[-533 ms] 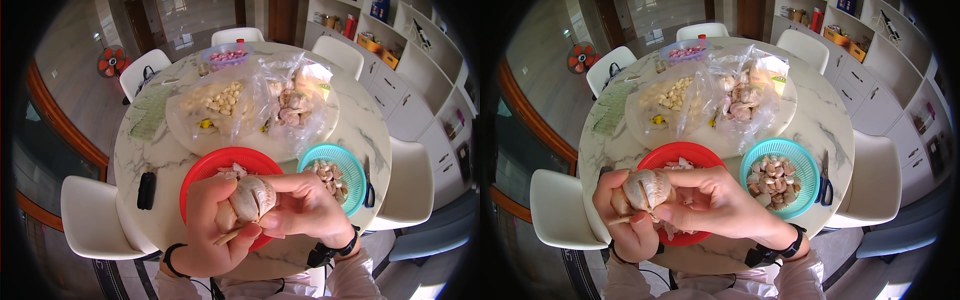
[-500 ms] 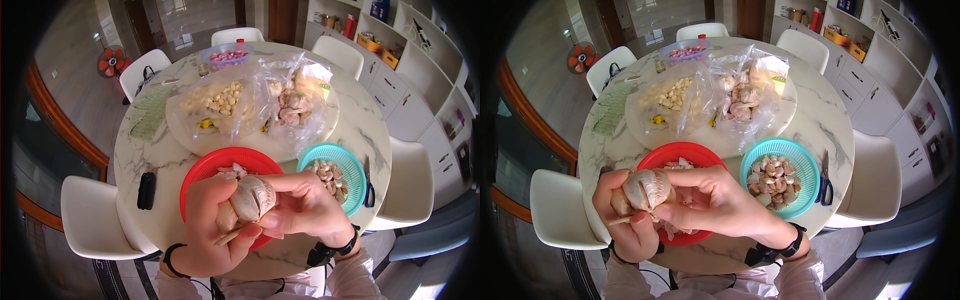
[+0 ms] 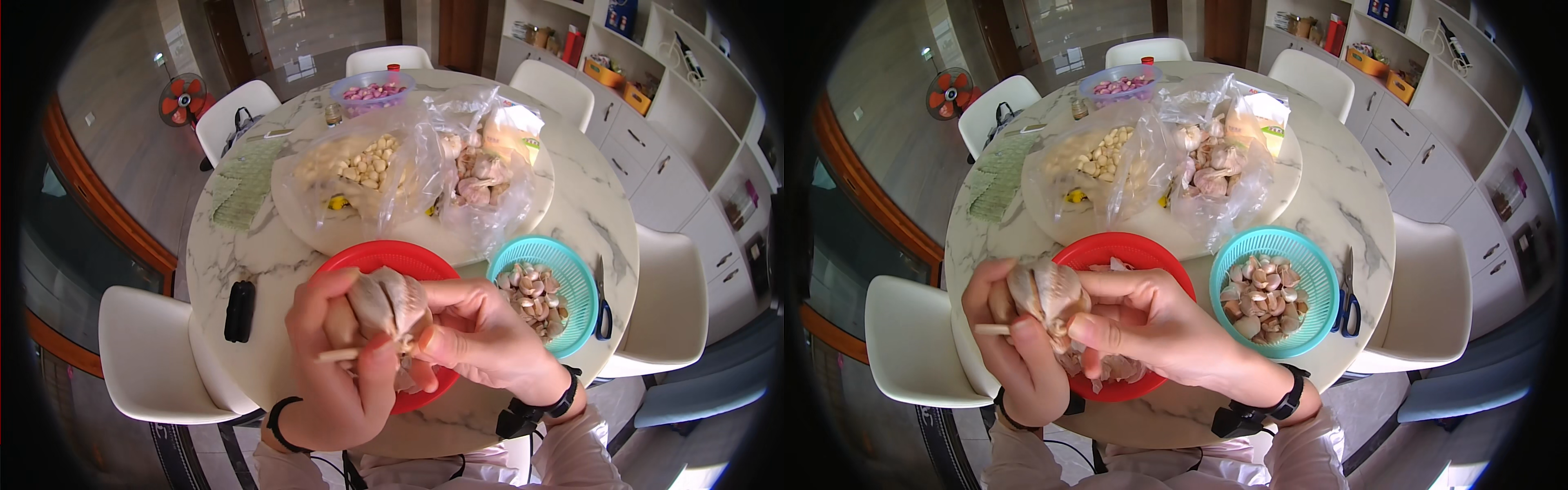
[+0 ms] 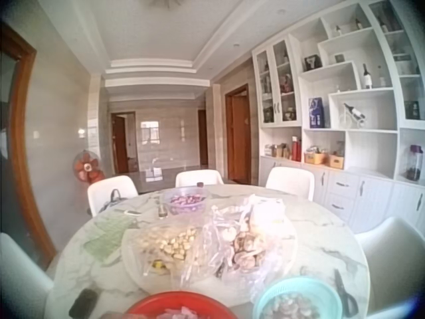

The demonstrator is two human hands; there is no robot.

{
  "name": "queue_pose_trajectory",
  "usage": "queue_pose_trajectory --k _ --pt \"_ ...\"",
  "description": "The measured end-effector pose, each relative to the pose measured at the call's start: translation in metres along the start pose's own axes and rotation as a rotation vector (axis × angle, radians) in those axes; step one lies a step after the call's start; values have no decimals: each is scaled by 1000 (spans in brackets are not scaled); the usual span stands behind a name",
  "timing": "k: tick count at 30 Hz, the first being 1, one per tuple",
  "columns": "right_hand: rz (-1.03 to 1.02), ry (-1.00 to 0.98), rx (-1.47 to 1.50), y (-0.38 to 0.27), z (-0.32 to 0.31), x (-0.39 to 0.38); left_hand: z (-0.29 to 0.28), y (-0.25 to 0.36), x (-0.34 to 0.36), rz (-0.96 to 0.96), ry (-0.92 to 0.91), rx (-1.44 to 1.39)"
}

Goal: Peeling cloves of garlic from a bulb and placing them in a bowl.

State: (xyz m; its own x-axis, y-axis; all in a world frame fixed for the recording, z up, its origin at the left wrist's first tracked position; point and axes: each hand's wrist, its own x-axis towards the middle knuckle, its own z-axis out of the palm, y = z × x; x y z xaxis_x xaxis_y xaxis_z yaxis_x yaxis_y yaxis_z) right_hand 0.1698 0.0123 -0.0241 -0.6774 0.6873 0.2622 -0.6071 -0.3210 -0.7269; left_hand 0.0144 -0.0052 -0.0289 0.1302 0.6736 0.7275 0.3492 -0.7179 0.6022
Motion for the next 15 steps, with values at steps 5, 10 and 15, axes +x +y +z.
queue_pose_trajectory --k 5,10,15 --pt "-55 114 -33 2 8 0 8 1 6 -28 59 -123" --pt "-124 141 -47 5 5 -4 7 -1 0 -42 49 -74" --pt "-141 300 -4 4 16 -6 14 4 0 56 168 168"
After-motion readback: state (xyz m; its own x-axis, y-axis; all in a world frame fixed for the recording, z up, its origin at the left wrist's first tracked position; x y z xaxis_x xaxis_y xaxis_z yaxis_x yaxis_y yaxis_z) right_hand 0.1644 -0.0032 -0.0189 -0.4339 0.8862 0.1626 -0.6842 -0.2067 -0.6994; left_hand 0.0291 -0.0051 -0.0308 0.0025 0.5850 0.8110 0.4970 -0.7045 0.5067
